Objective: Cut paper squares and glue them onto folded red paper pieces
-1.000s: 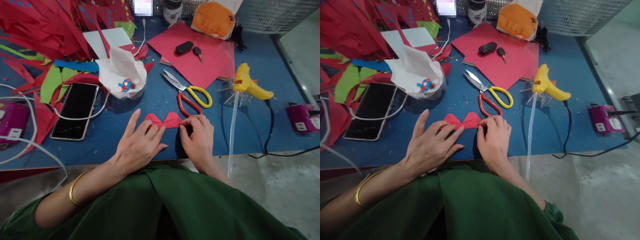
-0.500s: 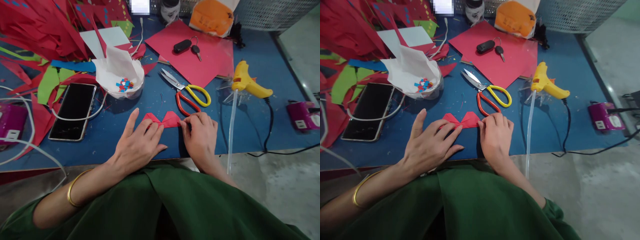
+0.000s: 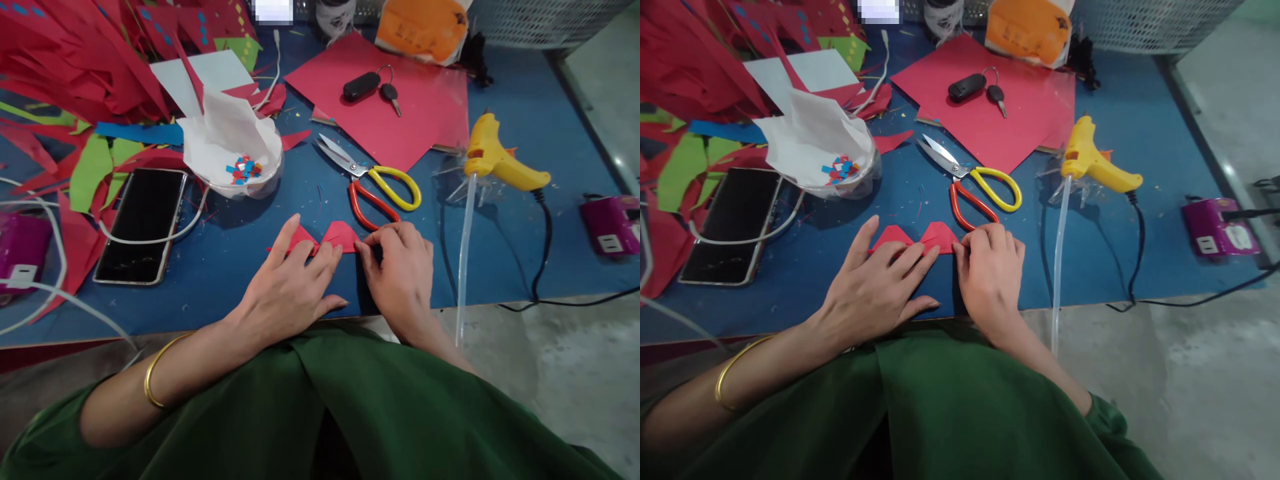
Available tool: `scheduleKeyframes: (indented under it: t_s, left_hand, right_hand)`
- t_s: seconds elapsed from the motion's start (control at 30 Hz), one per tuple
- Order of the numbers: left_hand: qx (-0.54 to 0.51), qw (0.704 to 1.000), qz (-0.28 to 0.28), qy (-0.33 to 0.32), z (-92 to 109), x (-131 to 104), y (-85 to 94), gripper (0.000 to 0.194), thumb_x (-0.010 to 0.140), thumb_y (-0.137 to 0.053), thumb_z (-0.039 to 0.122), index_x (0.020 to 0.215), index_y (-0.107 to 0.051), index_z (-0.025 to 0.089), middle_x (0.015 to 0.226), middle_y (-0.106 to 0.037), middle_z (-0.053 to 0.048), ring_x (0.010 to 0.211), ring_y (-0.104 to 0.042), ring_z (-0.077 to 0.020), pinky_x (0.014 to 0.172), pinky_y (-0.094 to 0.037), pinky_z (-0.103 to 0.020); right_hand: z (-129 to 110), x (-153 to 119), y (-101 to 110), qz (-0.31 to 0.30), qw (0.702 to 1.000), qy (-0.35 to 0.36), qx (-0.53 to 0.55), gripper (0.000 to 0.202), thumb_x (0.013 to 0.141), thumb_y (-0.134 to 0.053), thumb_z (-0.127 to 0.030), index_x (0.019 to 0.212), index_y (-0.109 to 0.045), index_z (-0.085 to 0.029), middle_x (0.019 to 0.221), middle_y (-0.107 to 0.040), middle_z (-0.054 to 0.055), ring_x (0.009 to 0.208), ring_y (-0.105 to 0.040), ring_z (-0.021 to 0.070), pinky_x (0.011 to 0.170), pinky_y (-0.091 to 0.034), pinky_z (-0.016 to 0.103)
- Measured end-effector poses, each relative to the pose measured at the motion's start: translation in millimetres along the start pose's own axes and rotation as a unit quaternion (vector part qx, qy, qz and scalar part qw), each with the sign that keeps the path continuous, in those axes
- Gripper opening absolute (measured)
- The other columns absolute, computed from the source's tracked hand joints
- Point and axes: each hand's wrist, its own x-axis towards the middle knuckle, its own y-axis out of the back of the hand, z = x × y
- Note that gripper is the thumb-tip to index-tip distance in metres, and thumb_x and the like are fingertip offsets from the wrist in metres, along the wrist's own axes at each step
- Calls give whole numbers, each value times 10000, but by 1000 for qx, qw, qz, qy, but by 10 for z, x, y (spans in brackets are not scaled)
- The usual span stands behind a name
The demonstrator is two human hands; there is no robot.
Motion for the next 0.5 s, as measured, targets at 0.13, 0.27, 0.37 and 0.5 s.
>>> scheduleKeyframes:
  t_s: [0.13, 0.27, 0.37, 0.5]
  left_hand:
    - [-5, 1000, -17, 3, 2, 9, 16, 574, 980, -427, 522, 1414, -506, 155, 1249, -655, -82, 1000, -606, -271, 1158, -169, -621]
    - [-29, 999, -29, -3, -9, 19, 32, 557, 999, -418, 467, 1416, -491, 105, 1263, -640, -103, 1017, -600, -265, 1150, -185, -639]
    - [-29, 999, -24, -3, -10, 18, 23, 557, 999, -416, 472, 1405, -506, 101, 1263, -640, -110, 1010, -605, -269, 1151, -191, -635]
    - [-19, 1000, -11, -5, -3, 15, -2, 570, 994, -405, 496, 1396, -524, 111, 1257, -645, -117, 1003, -606, -285, 1157, -177, -634]
  right_hand:
    - [-3, 6, 3, -2, 1000, 7, -10, 130, 912, -612, -295, 854, -641, -182, 934, -636, 86, 883, -568, 253, 768, -396, 399]
    - [11, -10, 9, 4, 1000, 0, -11, 95, 916, -579, -261, 870, -622, -190, 938, -637, 89, 887, -569, 253, 789, -394, 404]
    - [22, -49, 46, 29, 999, -12, -8, 90, 903, -549, -211, 970, -606, -190, 970, -657, 99, 909, -591, 263, 815, -402, 420]
    - [-5, -161, 103, 104, 993, 61, 10, 335, 902, -543, -166, 1237, -540, -183, 1066, -728, 98, 974, -645, 255, 883, -419, 426]
